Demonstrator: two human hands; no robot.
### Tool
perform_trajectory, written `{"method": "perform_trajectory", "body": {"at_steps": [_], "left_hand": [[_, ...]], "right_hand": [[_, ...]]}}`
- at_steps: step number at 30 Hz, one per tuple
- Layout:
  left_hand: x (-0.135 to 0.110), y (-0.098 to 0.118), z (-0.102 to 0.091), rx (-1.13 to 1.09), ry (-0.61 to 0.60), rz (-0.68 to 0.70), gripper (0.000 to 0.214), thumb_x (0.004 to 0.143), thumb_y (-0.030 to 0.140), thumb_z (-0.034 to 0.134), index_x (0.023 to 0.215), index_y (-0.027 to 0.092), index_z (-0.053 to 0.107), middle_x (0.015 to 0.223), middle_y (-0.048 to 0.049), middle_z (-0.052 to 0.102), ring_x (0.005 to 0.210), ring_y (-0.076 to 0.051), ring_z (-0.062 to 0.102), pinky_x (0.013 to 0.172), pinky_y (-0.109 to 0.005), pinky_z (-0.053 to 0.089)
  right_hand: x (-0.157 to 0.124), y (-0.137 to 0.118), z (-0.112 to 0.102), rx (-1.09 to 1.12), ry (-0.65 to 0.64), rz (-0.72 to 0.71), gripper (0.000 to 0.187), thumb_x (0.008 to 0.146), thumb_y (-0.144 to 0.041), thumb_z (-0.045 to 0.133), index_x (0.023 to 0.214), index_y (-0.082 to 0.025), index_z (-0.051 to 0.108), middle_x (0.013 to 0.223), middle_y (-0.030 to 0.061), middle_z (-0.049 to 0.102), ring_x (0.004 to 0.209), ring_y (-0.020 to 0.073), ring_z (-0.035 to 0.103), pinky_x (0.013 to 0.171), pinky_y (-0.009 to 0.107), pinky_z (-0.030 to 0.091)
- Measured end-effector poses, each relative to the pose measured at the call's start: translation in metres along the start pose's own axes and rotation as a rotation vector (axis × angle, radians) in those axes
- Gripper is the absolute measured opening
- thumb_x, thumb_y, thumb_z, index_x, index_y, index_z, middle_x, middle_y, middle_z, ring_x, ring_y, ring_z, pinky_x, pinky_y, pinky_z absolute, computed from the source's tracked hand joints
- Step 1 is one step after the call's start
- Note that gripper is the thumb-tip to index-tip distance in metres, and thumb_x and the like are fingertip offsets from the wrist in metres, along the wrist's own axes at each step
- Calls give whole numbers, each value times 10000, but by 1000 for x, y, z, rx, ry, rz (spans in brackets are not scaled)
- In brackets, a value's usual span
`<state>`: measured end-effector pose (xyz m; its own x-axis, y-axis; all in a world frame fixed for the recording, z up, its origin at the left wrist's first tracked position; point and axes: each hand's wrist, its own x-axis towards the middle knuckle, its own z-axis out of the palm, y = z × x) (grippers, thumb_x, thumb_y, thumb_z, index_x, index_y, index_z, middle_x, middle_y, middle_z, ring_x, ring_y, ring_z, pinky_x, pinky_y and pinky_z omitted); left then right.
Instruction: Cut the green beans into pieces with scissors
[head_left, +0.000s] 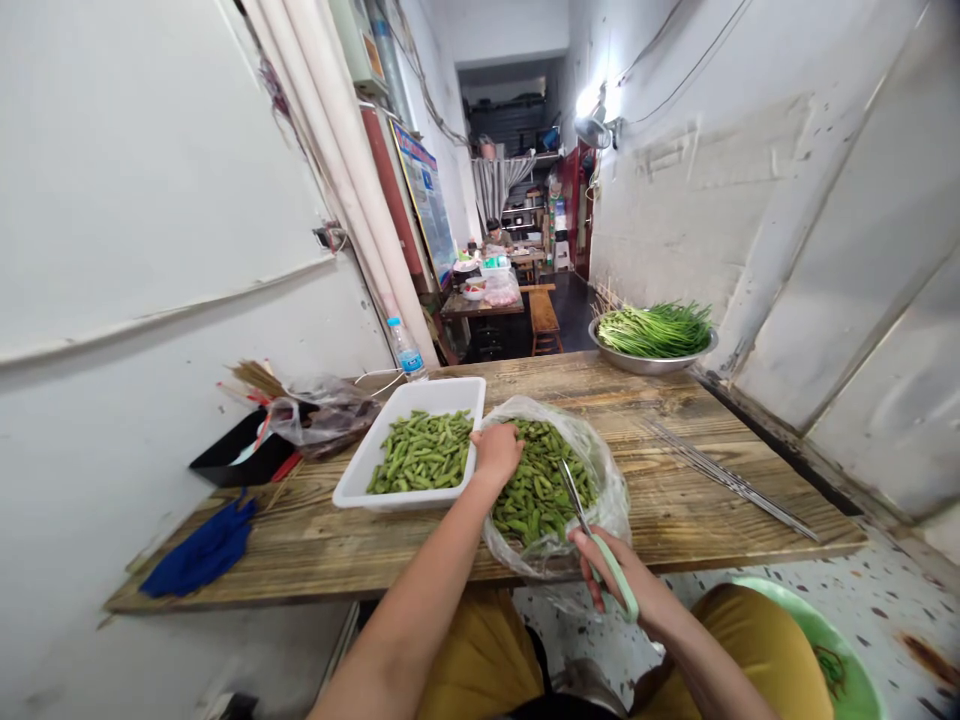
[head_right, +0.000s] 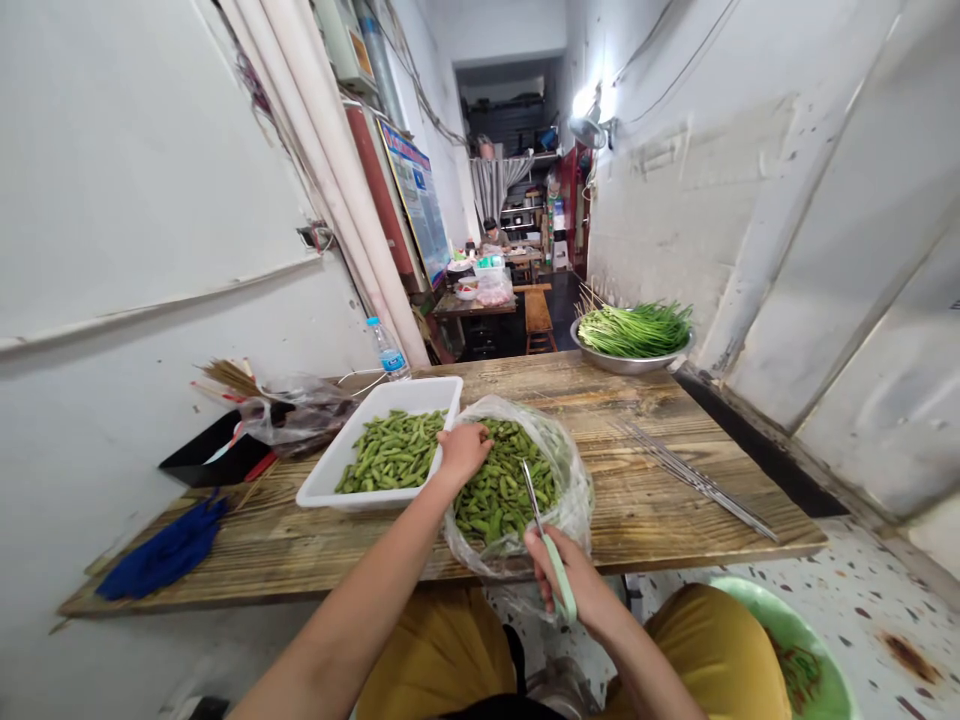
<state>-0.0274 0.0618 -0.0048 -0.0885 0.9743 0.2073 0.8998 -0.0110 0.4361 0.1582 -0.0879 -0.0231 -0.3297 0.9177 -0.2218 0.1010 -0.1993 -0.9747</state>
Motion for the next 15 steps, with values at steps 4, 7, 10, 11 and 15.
{"method": "perform_trajectory", "body": {"at_steps": [4,7,10,11,15], "left_hand": [[-1,-6,-4,-254,11,-74,144,703,170,570,805,171,672,827,-57,693,828,-211,607,818,-353,368],[-14,-4,-5,-595,-114,-56,204,683,195,608,870,151,676,796,-50,692,748,-170,611,740,-289,422],[-32,0,-4,-851,-281,-52,245,650,234,652,873,138,686,801,-47,699,717,-153,607,719,-267,440],[-38,2,-4,-884,-318,-53,247,640,246,661,860,137,690,801,-45,701,712,-151,605,718,-265,440],[-52,9,-9,-877,-393,-23,240,639,280,657,827,137,699,778,-42,706,694,-150,601,704,-260,438]], "right_hand": [[0,0,-2,-3,-2,4,435,768,-633,482,684,-209,435,541,-62,427,421,91,423,402,230,400],[8,6,-4,-8,1,-13,422,769,-626,490,723,-209,455,539,-67,422,398,78,401,370,209,378],[16,11,-6,-36,39,-36,416,767,-619,501,802,-205,486,508,-80,413,352,64,367,334,185,335],[19,12,-7,-41,47,-38,419,766,-620,501,823,-204,492,495,-85,406,339,61,354,324,180,322],[24,10,-10,-49,37,-27,434,761,-621,507,872,-201,510,462,-99,380,322,58,333,314,173,299]]}}
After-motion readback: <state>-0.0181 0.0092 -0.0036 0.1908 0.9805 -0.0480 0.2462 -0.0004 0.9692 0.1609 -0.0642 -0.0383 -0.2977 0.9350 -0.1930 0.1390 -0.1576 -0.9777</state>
